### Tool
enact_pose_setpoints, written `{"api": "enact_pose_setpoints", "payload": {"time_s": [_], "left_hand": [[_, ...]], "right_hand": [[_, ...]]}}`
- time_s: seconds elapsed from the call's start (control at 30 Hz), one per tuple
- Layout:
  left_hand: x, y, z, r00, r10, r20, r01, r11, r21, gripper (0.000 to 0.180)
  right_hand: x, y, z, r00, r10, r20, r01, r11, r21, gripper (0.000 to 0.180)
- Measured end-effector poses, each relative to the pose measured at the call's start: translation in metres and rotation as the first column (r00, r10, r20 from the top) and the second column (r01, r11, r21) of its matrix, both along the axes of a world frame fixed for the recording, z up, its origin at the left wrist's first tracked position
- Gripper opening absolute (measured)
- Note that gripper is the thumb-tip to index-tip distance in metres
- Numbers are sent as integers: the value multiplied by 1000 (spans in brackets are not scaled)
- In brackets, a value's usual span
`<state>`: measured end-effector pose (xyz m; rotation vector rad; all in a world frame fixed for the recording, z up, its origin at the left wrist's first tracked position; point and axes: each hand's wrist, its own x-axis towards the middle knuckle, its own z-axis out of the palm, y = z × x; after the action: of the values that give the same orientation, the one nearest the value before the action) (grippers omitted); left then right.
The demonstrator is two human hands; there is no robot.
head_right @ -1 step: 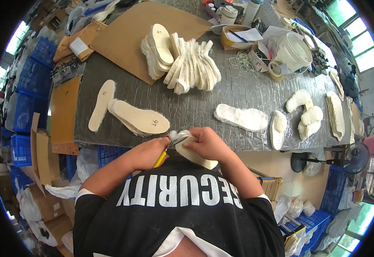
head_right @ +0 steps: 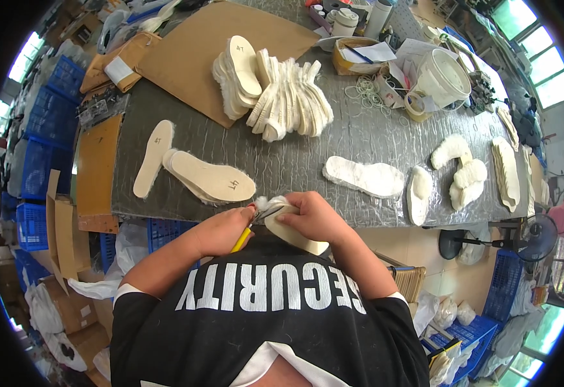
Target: Trimming the edges of shoe insoles with scissors in a manufacturing facility.
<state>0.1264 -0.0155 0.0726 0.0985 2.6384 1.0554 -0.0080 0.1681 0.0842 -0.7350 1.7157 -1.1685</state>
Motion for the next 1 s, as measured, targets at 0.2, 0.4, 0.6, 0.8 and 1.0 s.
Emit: {"api": "enact_pose_setpoints", "payload": {"time_s": [0.2, 0.4, 0.6, 0.8, 1.0], "left_hand": [[0, 1, 11, 994, -63, 90, 73, 991, -110, 21], [3, -8, 15, 985, -121, 126, 132, 988, -80, 25], [0, -4, 5, 993, -37, 109, 43, 997, -56, 26], [2, -10, 12, 984, -126, 126, 145, 978, -150, 24], [2, -20, 14, 963, -167, 210, 157, 986, 60, 27]], "right_hand": [[0, 2, 3, 1000, -25, -17, 25, 999, 25, 18], [1, 1, 4, 998, 3, -69, 3, 996, 92, 18], [8, -3, -5, 999, 21, -47, -20, 1000, 16, 19], [8, -1, 0, 999, -3, -55, 7, 997, 79, 18], [3, 3, -7, 999, 34, 13, -35, 999, 29, 20]]}}
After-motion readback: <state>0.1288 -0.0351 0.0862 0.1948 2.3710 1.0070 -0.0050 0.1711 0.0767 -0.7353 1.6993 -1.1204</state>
